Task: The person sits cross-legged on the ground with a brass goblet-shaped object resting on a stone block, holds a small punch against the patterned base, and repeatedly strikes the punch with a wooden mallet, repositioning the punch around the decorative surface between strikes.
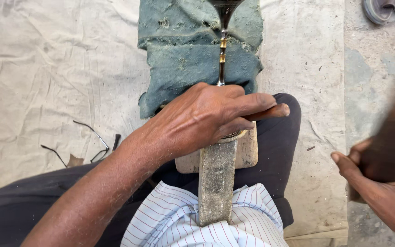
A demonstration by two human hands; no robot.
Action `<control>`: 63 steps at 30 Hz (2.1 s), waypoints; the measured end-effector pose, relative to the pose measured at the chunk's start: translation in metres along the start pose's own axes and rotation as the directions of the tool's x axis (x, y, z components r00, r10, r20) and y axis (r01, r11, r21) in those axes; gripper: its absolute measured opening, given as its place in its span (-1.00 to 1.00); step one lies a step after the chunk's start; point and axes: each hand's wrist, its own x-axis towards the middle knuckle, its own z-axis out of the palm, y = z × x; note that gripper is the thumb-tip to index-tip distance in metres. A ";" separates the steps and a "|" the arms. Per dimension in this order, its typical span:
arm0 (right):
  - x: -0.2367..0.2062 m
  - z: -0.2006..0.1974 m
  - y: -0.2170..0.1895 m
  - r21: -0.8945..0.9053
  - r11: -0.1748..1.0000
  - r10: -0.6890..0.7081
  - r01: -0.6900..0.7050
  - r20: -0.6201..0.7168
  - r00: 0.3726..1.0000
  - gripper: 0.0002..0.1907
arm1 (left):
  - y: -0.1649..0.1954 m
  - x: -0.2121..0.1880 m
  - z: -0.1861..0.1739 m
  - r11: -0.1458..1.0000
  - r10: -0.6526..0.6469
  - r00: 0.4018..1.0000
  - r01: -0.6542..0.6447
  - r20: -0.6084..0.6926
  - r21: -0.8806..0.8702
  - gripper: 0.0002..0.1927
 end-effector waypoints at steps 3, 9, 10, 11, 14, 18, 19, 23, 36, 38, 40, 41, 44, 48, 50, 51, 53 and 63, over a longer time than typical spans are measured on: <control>-0.001 -0.004 -0.007 -0.102 0.995 0.010 -0.004 0.053 0.999 -0.69 | 0.000 0.002 -0.002 1.000 0.027 1.000 -0.027 -0.001 0.011 -0.44; -0.004 -0.017 -0.019 -0.131 0.991 0.015 -0.008 0.049 0.999 -0.67 | -0.002 0.003 -0.003 0.996 0.089 0.996 -0.089 -0.027 0.013 -0.42; -0.004 -0.019 -0.020 -0.188 0.982 0.035 -0.021 0.072 0.997 -0.66 | -0.002 0.003 -0.003 0.997 0.073 0.997 -0.073 -0.029 -0.008 -0.41; -0.005 -0.020 -0.019 -0.225 0.974 0.051 -0.029 0.092 0.994 -0.66 | -0.002 0.004 -0.003 0.997 0.065 0.998 -0.066 -0.025 -0.028 -0.41; -0.007 -0.016 -0.012 -0.178 0.984 0.020 -0.012 0.046 0.999 -0.65 | -0.002 0.005 -0.003 0.998 0.062 0.998 -0.062 0.001 -0.020 -0.40; -0.007 0.001 0.004 0.211 0.972 -0.083 0.099 -0.083 0.993 -0.69 | -0.003 0.006 -0.005 0.997 0.072 0.997 -0.073 0.018 0.010 -0.43; -0.005 0.006 0.009 0.377 0.915 -0.096 0.145 -0.146 0.985 -0.72 | -0.003 0.006 -0.005 0.996 0.084 0.996 -0.085 0.028 0.006 -0.41; -0.001 0.017 0.022 0.856 0.483 0.120 -0.185 0.145 0.982 -0.70 | -0.003 0.007 -0.006 1.000 0.023 0.999 -0.023 0.046 -0.013 -0.41; -0.007 0.012 0.016 -0.106 0.991 -0.076 0.077 0.014 0.997 -0.58 | 0.000 0.008 -0.010 0.999 0.023 0.999 -0.021 0.040 -0.044 -0.40; -0.009 0.012 0.014 0.363 0.931 -0.042 0.023 0.045 0.998 -0.62 | -0.001 0.008 -0.009 0.995 0.095 0.996 -0.095 0.000 0.014 -0.43; -0.013 0.013 0.011 0.975 0.218 -0.058 -0.042 0.056 0.997 -0.64 | -0.002 0.008 -0.008 0.991 0.127 0.992 -0.127 -0.004 0.038 -0.42; -0.015 0.013 0.009 0.767 0.640 -0.060 0.057 -0.024 0.998 -0.63 | -0.002 0.009 -0.008 0.994 0.108 0.994 -0.109 0.004 0.029 -0.41; -0.023 0.013 0.004 0.081 0.978 -0.170 0.193 -0.231 0.958 -0.60 | -0.002 0.009 -0.007 0.987 0.158 0.986 -0.156 -0.047 0.039 -0.39; -0.026 0.015 0.001 0.374 0.893 -0.130 0.249 -0.315 0.940 -0.72 | 0.000 0.010 -0.008 0.994 0.103 0.995 -0.103 0.002 0.041 -0.39; -0.024 0.018 -0.001 0.325 0.917 -0.151 0.231 -0.254 0.955 -0.69 | 0.001 0.009 -0.009 0.992 0.077 0.997 -0.078 0.016 0.095 -0.42; -0.023 0.020 -0.001 0.268 0.938 -0.162 0.220 -0.222 0.961 -0.64 | 0.001 0.007 -0.008 0.989 0.077 0.997 -0.080 0.031 0.124 -0.43; -0.019 0.021 -0.002 0.388 0.892 -0.130 0.230 -0.267 0.955 -0.66 | 0.001 0.004 -0.007 0.993 0.100 0.993 -0.096 -0.064 0.061 -0.49; 0.003 0.000 0.018 0.742 0.483 -0.289 0.465 -0.366 0.885 -0.49 | 0.000 -0.007 0.011 0.991 -0.129 0.945 0.111 -0.300 -0.076 -0.51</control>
